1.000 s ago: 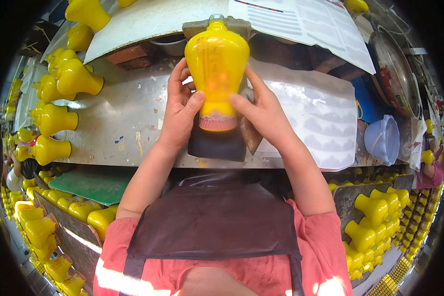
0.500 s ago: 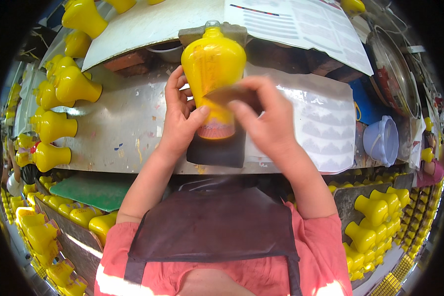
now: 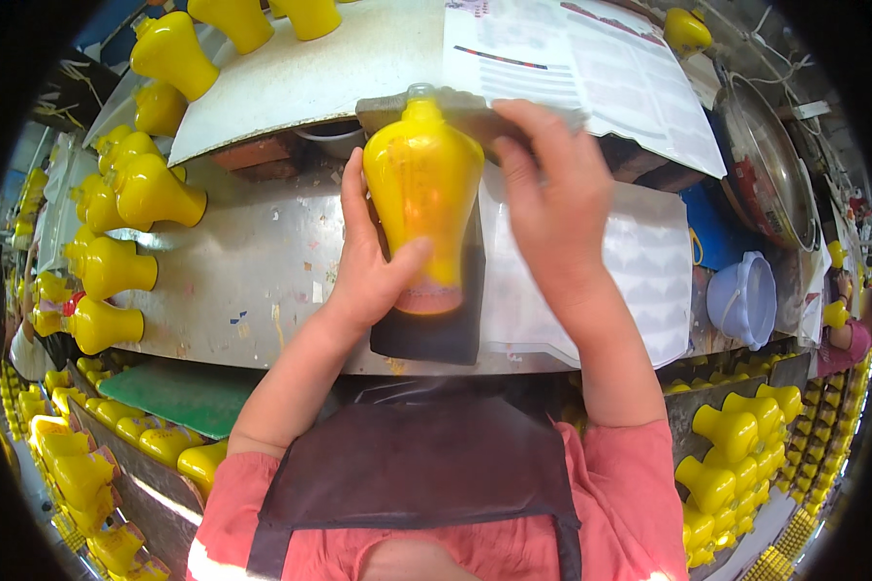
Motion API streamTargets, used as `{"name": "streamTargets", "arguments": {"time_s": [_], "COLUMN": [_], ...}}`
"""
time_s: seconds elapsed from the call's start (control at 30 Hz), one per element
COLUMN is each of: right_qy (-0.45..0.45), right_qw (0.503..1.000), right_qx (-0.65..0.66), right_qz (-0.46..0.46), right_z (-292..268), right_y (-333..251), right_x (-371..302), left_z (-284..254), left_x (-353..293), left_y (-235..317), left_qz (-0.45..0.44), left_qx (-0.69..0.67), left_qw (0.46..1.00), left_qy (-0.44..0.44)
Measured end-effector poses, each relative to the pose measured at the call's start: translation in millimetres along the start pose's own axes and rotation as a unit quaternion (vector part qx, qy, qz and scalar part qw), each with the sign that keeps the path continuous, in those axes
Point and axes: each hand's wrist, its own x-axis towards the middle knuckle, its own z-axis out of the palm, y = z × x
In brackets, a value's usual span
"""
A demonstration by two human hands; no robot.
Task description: The person picks up a yellow ceramic vase and applies a decorative paper label to its surface. They smooth the label with their fingers and a small tool, then place the finished vase on a nearby rack.
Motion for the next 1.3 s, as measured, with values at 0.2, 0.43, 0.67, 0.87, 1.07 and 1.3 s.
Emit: {"name": "streamTargets", "arguments": {"time_s": [0.2,0.43,0.67,0.87,1.07,1.3], "right_qy": [-0.141,-0.152,-0.129,-0.157,-0.137,-0.19], "right_qw": [0.986,0.987,0.982,0.984,0.981,0.974], "right_qx": [0.091,-0.046,-0.095,-0.05,-0.014,-0.069], "right_qz": [0.003,-0.038,-0.104,-0.071,-0.135,-0.101], "right_z": [-0.5,12.6,12.9,10.8,14.8,6.5], "right_y": [0.3,-0.7,3.6,8.2,14.0,10.4], "right_x": [-1.0,-1.7,0.1,-1.0,0.9,3.7], "left_z": [-6.7,-2.0,0.1,2.2,1.5,4.3], "left_x": [30.7,63.4,62.2,63.4,61.9,53.6], "left_y": [7.8,13.5,20.8,24.6,19.5,21.4], "left_qz": [0.102,0.102,0.071,0.078,0.088,0.124], "left_qx": [0.117,0.129,0.143,0.175,0.151,0.211], "left_qw": [0.984,0.98,0.981,0.975,0.977,0.962], "left_qy": [0.088,0.11,0.11,0.114,0.119,0.119]}}
